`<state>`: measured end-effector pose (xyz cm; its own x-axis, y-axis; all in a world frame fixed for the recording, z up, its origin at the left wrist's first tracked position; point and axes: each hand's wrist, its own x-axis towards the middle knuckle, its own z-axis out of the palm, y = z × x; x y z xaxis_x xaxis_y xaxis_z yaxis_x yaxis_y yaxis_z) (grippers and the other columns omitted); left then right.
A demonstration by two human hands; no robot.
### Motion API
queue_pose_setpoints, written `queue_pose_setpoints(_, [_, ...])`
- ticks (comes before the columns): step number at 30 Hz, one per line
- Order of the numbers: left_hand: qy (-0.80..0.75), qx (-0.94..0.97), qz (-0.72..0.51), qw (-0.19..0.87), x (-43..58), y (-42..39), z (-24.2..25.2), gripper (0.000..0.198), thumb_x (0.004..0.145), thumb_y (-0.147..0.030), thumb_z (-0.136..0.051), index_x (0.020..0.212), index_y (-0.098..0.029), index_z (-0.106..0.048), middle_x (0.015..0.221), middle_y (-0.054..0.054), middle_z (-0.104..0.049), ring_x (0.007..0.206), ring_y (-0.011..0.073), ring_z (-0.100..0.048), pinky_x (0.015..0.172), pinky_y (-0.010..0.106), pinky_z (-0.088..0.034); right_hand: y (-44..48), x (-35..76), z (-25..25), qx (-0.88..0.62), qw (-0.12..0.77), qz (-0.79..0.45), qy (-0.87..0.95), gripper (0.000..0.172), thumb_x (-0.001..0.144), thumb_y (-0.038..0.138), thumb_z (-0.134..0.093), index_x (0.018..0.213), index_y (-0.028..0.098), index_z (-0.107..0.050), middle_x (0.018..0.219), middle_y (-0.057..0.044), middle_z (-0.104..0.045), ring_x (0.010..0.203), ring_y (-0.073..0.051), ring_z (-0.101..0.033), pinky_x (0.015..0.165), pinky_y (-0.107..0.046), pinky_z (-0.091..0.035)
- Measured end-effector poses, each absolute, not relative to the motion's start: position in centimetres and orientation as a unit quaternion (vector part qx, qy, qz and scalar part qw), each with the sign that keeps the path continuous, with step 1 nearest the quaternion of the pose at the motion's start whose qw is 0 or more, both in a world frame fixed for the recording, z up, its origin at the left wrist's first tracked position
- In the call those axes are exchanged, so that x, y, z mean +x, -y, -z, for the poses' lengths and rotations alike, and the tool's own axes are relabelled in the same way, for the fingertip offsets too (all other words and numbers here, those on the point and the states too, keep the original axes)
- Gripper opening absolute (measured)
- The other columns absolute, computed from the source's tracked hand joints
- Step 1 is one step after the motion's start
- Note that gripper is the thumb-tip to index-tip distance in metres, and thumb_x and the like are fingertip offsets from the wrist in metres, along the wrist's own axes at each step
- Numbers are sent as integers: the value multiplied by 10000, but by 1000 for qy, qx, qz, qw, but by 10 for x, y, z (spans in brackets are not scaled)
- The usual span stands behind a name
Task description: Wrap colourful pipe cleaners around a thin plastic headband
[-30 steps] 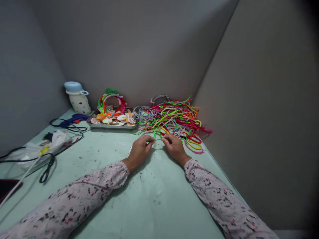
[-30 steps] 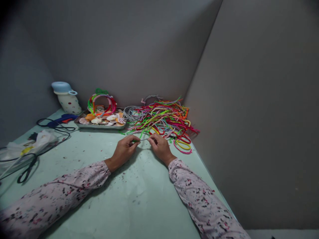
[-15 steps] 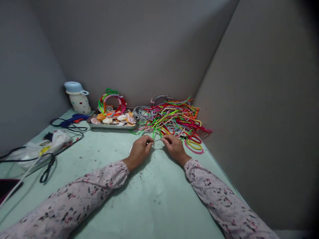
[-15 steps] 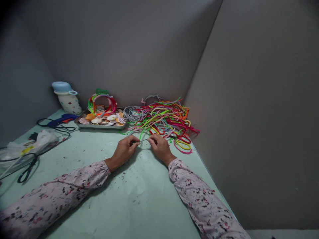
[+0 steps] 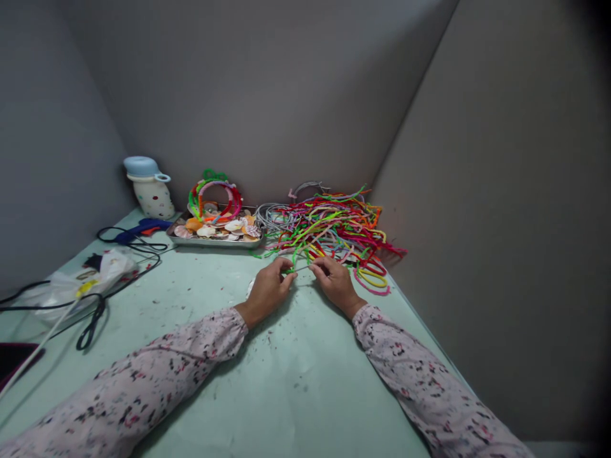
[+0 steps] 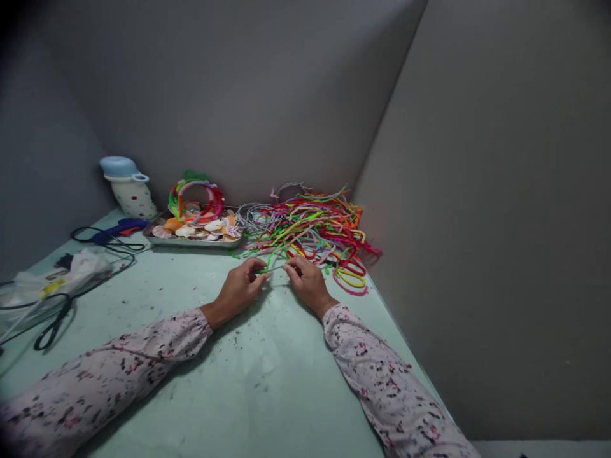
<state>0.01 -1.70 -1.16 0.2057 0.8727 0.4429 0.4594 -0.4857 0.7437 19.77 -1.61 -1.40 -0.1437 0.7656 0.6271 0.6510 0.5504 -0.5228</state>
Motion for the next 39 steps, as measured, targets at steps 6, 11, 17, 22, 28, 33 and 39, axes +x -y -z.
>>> queue_pose_setpoints(6, [-446,745,-423,257,-1,19,9,122,826,-269,-560,876,-190,-638,696,-8,-653,573,114,-555,557,223,-410,15,198,16,-468,457,-56,754,159,893,329,-537,885,205,-637,801,-29,-647,713,-164,-579,677,-278,-452])
queue_pose_setpoints(11, [-443,751,-417,258,-1,19,9,115,831,-265,-551,857,-190,-635,673,-14,-641,582,114,-549,565,220,-406,15,198,16,-462,459,-57,756,145,892,309,-544,880,197,-635,798,-29,-645,720,-161,-582,678,-271,-451])
queue_pose_setpoints(17, [-446,766,-404,224,-2,19,7,92,822,-237,-549,832,-188,-626,718,1,-655,648,133,-574,613,236,-415,17,196,14,-454,461,-65,760,148,892,319,-546,881,205,-638,808,-29,-649,733,-164,-589,692,-279,-463])
queue_pose_setpoints(22, [-450,770,-386,236,-1,20,7,98,834,-226,-516,844,-198,-610,635,-15,-633,577,133,-568,575,237,-405,17,196,13,-450,465,-70,759,137,891,311,-549,879,209,-639,803,-27,-645,727,-162,-585,693,-280,-466])
queue_pose_setpoints(28, [-447,768,-391,238,0,20,7,101,831,-222,-513,843,-203,-612,603,-23,-621,563,135,-572,576,239,-409,17,196,12,-456,463,-77,756,152,887,317,-544,913,208,-646,850,-39,-664,733,-165,-593,676,-288,-476])
queue_pose_setpoints(33, [-448,746,-423,254,0,21,5,110,835,-246,-521,850,-196,-618,612,-23,-623,564,126,-568,579,231,-417,18,195,12,-467,468,-114,742,287,854,308,-583,1114,189,-594,883,-44,-671,608,-132,-580,587,-265,-482])
queue_pose_setpoints(39, [-428,716,-453,314,2,21,6,129,841,-296,-532,868,-193,-605,672,-22,-636,539,111,-582,583,228,-442,19,194,13,-465,466,-129,742,316,851,305,-588,1148,199,-572,886,-42,-668,591,-122,-575,588,-257,-483])
